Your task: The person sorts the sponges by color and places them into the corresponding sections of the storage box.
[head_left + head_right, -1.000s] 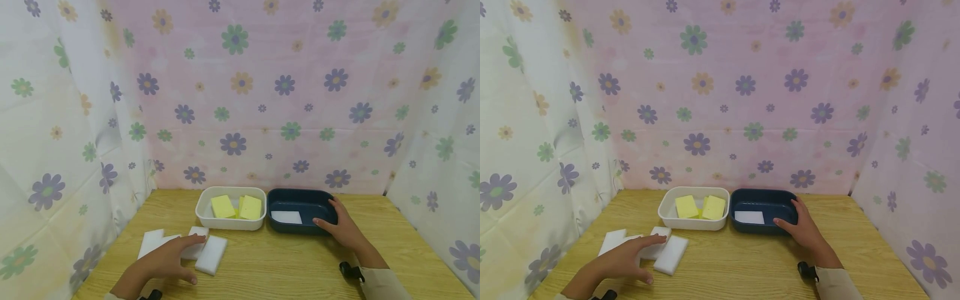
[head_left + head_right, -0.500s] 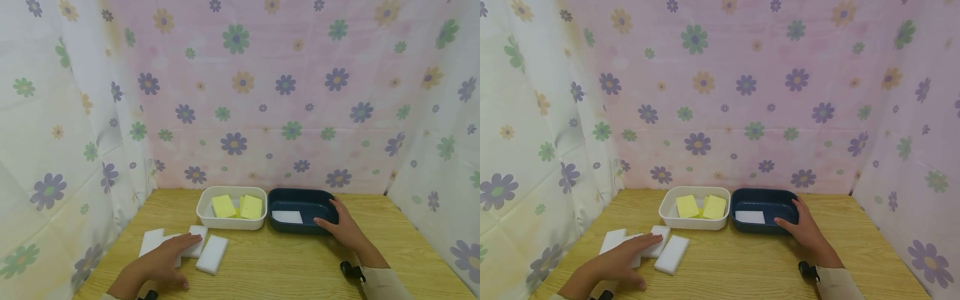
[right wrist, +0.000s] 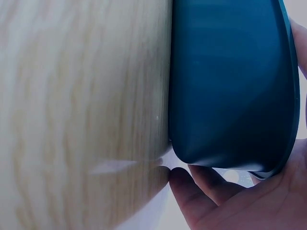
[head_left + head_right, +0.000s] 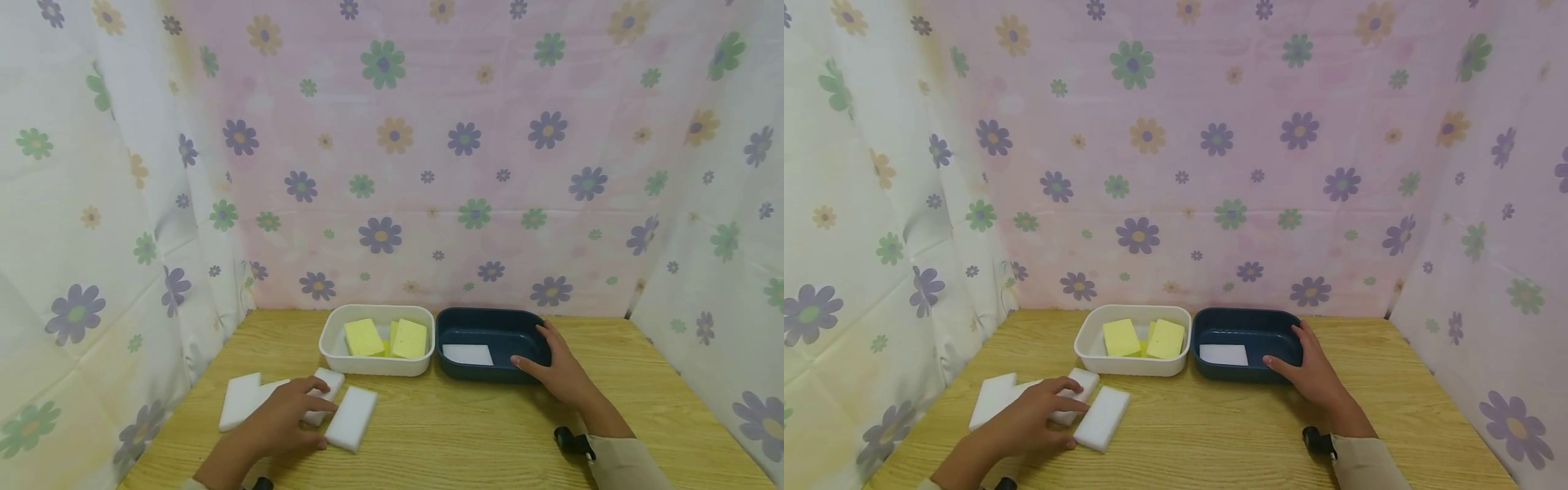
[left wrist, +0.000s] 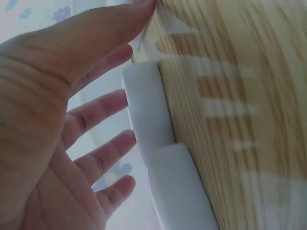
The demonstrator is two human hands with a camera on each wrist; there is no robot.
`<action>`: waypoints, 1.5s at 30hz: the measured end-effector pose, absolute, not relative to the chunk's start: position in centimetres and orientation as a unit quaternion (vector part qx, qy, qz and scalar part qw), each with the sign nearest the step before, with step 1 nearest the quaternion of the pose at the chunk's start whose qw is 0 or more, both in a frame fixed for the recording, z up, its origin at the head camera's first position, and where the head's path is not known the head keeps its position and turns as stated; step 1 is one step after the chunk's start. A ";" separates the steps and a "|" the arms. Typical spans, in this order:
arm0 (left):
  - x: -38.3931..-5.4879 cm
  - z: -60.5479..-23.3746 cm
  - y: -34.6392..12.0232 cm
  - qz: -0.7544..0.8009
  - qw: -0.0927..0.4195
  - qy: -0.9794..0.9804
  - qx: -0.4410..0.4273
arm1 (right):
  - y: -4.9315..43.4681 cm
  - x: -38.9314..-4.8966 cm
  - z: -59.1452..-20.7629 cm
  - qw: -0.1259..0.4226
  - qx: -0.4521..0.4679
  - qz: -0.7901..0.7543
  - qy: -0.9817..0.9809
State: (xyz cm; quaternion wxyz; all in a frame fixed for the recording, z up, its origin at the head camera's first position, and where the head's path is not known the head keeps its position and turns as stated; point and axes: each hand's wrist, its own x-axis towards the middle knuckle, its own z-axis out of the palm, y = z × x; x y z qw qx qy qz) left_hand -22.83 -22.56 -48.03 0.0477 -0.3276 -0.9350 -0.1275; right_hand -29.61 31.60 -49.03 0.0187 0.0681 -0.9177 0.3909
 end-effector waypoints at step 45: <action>-23.2 -47.2 -14.2 -0.101 0.008 -0.941 -0.323 | 31.5 -29.5 -49.0 0.021 0.070 0.390 -0.918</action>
